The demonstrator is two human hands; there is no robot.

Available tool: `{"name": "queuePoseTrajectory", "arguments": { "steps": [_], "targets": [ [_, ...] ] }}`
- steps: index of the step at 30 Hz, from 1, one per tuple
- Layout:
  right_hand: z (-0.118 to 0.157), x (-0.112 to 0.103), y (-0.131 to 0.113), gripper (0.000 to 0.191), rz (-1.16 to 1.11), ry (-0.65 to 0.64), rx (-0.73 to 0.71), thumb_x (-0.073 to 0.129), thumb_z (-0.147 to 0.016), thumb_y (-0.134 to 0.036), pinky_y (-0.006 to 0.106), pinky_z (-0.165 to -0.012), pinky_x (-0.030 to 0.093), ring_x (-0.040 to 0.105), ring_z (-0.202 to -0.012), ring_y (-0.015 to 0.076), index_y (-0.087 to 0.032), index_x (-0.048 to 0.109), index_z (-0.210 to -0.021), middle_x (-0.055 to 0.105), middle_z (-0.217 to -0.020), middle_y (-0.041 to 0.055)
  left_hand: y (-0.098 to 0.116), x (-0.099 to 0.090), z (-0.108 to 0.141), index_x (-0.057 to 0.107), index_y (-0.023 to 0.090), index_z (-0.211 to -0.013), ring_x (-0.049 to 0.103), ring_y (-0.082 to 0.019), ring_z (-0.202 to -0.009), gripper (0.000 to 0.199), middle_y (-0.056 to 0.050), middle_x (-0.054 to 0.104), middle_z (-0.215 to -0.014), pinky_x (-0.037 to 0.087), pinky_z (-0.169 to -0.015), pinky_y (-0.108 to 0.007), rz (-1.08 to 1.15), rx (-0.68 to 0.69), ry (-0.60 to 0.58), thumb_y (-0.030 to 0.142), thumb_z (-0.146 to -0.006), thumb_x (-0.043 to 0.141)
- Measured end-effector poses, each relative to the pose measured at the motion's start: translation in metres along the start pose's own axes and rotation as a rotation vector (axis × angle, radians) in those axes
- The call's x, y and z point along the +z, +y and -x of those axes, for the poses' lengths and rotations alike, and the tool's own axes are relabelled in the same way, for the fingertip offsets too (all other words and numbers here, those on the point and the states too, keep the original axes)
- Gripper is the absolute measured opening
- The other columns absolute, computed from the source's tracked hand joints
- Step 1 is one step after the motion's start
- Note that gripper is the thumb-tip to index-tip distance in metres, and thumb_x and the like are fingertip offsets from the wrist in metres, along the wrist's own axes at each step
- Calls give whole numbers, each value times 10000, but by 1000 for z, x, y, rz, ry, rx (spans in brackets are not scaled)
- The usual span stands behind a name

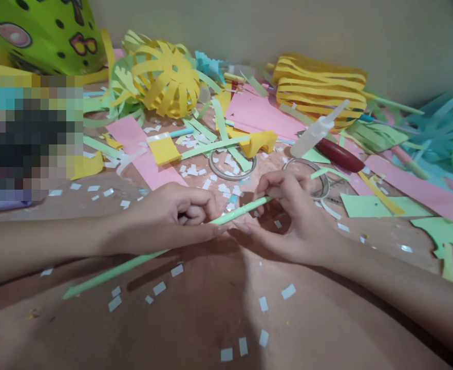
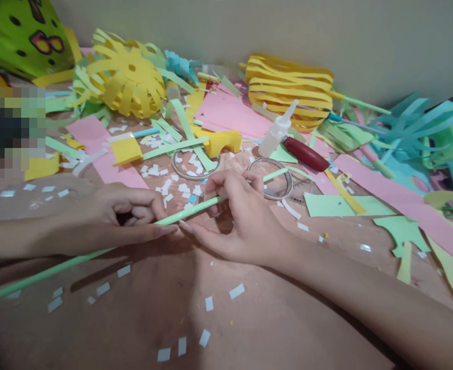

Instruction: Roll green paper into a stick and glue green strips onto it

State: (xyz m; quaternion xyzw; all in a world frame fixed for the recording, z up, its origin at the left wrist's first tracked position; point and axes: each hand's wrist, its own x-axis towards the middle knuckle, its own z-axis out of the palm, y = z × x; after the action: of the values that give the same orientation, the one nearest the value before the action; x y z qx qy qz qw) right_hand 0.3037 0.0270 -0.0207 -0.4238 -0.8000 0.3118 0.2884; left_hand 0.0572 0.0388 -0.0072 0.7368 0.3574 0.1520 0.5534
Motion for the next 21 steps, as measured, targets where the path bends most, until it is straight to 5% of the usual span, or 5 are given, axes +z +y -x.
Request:
{"name": "queuePoseTrajectory", "arguments": {
  "steps": [10,21],
  "targets": [
    [-3,-4,-1,403,26,-23,-25,738,-873,-420,328,-581,365,504,-506,91,-249,406,-1024,601,-755,-50,2,-1,-2,608,152,-784,269,-46,-469,181,102,347,-509,208,-417,-147,18,-65,-11,259,-926,638],
    [-5,-10,21,367,12,16,-129,749,-893,-372,295,-556,382,517,-583,109,-255,446,-1063,536,-736,-51,-2,-10,-4,742,141,-902,461,-75,-499,410,40,464,-538,372,-467,-133,119,-6,49,330,-1053,411]
  ]
}}
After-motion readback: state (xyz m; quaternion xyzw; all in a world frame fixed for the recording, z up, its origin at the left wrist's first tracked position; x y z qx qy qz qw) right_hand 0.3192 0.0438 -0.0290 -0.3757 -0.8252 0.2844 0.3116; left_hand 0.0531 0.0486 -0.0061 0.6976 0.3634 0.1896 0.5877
